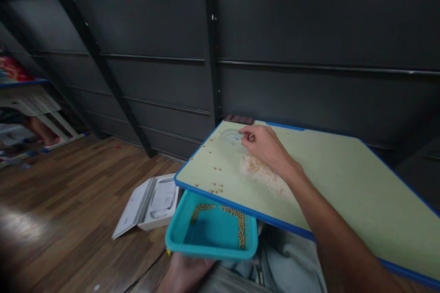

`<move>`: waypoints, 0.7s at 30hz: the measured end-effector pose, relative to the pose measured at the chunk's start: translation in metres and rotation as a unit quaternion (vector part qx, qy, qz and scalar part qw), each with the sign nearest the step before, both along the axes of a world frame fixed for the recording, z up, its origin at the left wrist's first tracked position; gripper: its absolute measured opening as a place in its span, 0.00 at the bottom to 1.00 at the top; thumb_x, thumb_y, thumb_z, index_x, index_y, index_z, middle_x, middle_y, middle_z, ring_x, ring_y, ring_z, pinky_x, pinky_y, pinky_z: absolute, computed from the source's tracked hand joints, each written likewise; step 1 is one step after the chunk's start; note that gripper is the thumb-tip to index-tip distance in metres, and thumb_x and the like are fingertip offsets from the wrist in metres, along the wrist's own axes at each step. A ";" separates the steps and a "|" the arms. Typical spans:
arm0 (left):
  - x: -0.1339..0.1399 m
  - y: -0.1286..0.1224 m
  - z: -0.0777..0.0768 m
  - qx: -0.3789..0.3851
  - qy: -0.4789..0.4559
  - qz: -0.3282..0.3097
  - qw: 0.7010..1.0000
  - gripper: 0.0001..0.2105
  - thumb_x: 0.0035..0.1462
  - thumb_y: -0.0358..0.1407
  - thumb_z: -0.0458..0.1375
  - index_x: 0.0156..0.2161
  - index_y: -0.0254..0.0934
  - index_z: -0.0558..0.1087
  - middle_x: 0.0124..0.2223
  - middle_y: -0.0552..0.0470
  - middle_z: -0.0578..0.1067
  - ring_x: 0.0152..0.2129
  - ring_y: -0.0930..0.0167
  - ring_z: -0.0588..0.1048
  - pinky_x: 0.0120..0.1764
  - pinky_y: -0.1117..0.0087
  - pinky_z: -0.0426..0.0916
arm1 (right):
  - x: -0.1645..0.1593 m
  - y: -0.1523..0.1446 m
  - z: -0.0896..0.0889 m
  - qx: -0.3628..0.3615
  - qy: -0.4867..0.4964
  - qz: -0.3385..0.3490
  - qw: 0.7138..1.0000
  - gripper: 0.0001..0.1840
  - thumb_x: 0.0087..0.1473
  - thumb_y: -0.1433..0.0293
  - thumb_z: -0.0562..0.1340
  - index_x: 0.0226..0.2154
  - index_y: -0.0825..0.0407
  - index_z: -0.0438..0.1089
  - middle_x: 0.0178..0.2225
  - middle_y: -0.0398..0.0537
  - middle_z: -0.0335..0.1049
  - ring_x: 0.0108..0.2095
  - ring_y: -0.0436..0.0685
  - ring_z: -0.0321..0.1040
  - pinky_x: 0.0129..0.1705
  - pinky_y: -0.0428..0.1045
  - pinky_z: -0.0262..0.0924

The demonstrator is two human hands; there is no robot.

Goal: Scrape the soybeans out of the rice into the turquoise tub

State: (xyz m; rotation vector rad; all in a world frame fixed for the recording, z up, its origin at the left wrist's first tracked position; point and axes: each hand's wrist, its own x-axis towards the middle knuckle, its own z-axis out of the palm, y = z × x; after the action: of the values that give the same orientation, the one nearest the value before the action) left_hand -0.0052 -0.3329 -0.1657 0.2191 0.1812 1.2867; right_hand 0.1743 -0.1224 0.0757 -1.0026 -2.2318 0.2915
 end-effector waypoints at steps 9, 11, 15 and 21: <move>-0.002 0.003 0.033 -0.250 0.108 0.101 0.957 0.32 0.71 0.49 0.41 0.52 0.22 0.78 0.42 0.31 0.84 0.52 0.49 0.79 0.64 0.40 0.61 | -0.038 0.126 -0.006 -0.055 -0.041 -0.061 0.996 0.11 0.59 0.71 0.64 0.37 0.59 0.82 0.27 0.52 0.80 0.30 0.57 0.77 0.36 0.50 0.67; -0.004 0.002 0.024 -0.282 0.112 0.115 0.946 0.33 0.71 0.48 0.40 0.50 0.21 0.79 0.40 0.31 0.84 0.51 0.49 0.80 0.64 0.40 0.62 | -0.046 0.146 -0.009 -0.061 -0.058 -0.071 0.994 0.11 0.62 0.69 0.65 0.38 0.60 0.81 0.32 0.53 0.80 0.34 0.57 0.77 0.40 0.51 0.70; -0.015 0.000 -0.016 -0.205 0.027 0.066 0.976 0.33 0.61 0.58 0.51 0.51 0.28 0.80 0.50 0.33 0.83 0.53 0.48 0.78 0.63 0.44 0.65 | -0.062 0.173 -0.015 -0.070 -0.091 -0.079 0.990 0.18 0.66 0.62 0.64 0.54 0.52 0.71 0.55 0.53 0.72 0.48 0.60 0.74 0.48 0.59 0.72; -0.032 0.001 -0.032 -0.316 0.016 0.045 0.948 0.34 0.69 0.54 0.44 0.57 0.22 0.74 0.39 0.33 0.84 0.48 0.49 0.81 0.57 0.49 0.70 | -0.088 0.190 -0.023 -0.047 -0.131 -0.071 0.988 0.18 0.66 0.62 0.64 0.56 0.51 0.71 0.57 0.54 0.71 0.50 0.61 0.73 0.51 0.60 0.71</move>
State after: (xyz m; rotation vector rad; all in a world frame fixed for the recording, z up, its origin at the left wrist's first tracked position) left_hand -0.0371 -0.3320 -0.1979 -0.3223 0.6235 1.2532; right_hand 0.0862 0.0676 0.0528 -1.3099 -2.3825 0.2135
